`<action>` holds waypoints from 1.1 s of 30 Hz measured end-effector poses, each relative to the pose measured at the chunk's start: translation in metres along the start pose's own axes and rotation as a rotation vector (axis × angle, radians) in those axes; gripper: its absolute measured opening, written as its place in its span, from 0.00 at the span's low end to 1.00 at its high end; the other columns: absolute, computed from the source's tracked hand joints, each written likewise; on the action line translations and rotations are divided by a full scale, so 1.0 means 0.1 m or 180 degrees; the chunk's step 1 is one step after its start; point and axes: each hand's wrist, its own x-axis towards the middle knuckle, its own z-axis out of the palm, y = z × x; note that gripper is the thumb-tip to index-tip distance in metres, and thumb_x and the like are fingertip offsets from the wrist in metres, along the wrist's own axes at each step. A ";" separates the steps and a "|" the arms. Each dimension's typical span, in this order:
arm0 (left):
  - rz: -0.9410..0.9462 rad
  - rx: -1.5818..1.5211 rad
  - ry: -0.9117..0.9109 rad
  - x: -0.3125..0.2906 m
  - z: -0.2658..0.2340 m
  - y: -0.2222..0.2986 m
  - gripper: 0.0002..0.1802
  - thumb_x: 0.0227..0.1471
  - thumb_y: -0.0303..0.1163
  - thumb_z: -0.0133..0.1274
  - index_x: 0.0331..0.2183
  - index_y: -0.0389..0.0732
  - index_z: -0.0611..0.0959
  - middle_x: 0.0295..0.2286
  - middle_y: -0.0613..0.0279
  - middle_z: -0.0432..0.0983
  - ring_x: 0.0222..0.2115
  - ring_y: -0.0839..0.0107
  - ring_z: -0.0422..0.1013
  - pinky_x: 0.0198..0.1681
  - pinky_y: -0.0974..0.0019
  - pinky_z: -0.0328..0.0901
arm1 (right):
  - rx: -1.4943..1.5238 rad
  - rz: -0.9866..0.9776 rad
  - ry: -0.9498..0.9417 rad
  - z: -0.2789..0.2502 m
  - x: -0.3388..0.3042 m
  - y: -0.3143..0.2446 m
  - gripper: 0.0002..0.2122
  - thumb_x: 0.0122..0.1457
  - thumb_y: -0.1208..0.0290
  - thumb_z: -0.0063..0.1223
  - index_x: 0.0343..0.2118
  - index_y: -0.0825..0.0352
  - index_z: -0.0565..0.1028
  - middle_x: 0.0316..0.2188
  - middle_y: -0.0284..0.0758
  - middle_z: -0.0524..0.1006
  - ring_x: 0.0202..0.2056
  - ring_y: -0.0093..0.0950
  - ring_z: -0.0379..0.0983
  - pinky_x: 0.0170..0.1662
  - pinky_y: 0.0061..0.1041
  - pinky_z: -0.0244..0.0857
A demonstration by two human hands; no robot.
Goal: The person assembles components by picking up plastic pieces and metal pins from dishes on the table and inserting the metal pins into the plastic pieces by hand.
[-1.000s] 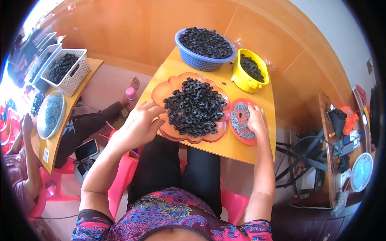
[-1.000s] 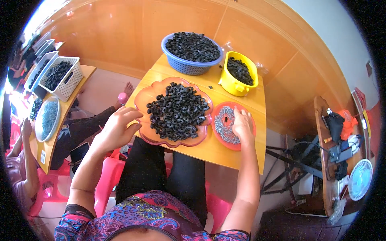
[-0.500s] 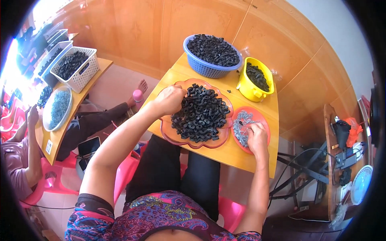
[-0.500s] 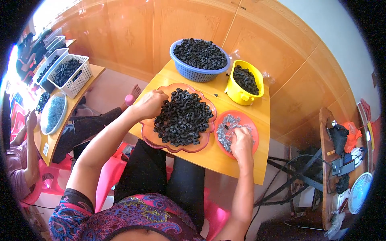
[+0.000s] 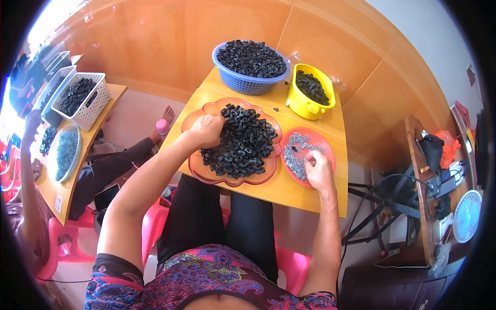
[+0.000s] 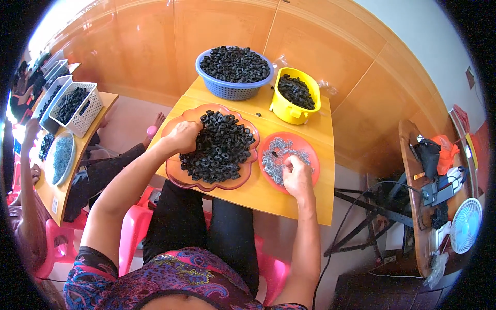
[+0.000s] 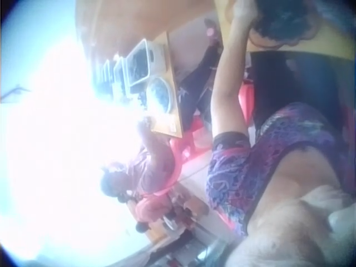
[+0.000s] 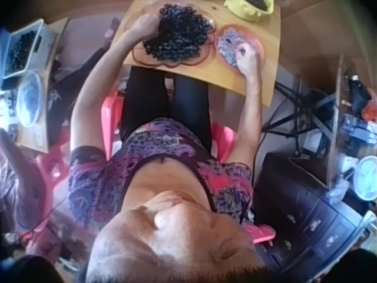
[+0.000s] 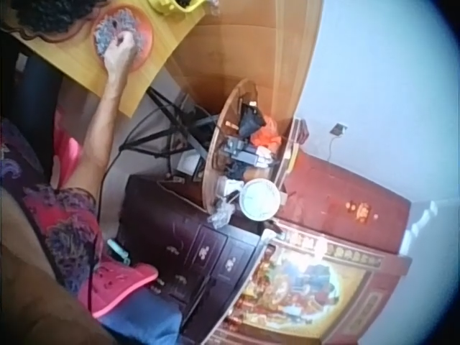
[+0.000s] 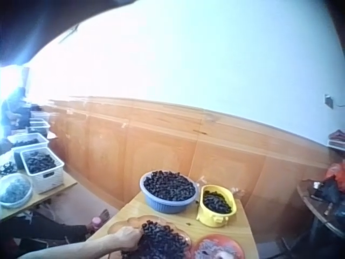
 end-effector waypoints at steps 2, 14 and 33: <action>0.0144 -0.0112 0.0167 -0.02 0.02 -0.04 0.10 0.35 0.24 0.52 0.27 0.34 0.79 0.28 0.41 0.76 0.33 0.48 0.73 0.38 0.54 0.68 | -0.0112 -0.0130 0.0037 0.04 0.01 0.00 0.08 0.44 0.85 0.56 0.28 0.71 0.71 0.23 0.36 0.74 0.24 0.24 0.71 0.28 0.24 0.66; 0.0332 -0.2377 0.1025 -0.35 -0.13 -0.03 0.13 0.41 0.18 0.53 0.35 0.33 0.79 0.25 0.56 0.77 0.25 0.67 0.75 0.30 0.67 0.68 | -0.0554 -0.0654 0.0151 0.06 -0.06 -0.16 0.06 0.50 0.83 0.50 0.32 0.71 0.74 0.24 0.47 0.75 0.27 0.39 0.75 0.30 0.32 0.66; 0.0766 -0.2237 0.1402 -1.13 -0.11 0.30 0.15 0.39 0.16 0.58 0.34 0.33 0.78 0.29 0.58 0.71 0.31 0.70 0.72 0.33 0.67 0.66 | -0.0474 -0.0571 -0.0035 0.02 -0.05 -0.12 0.04 0.51 0.80 0.49 0.30 0.72 0.74 0.22 0.40 0.74 0.24 0.27 0.72 0.30 0.25 0.65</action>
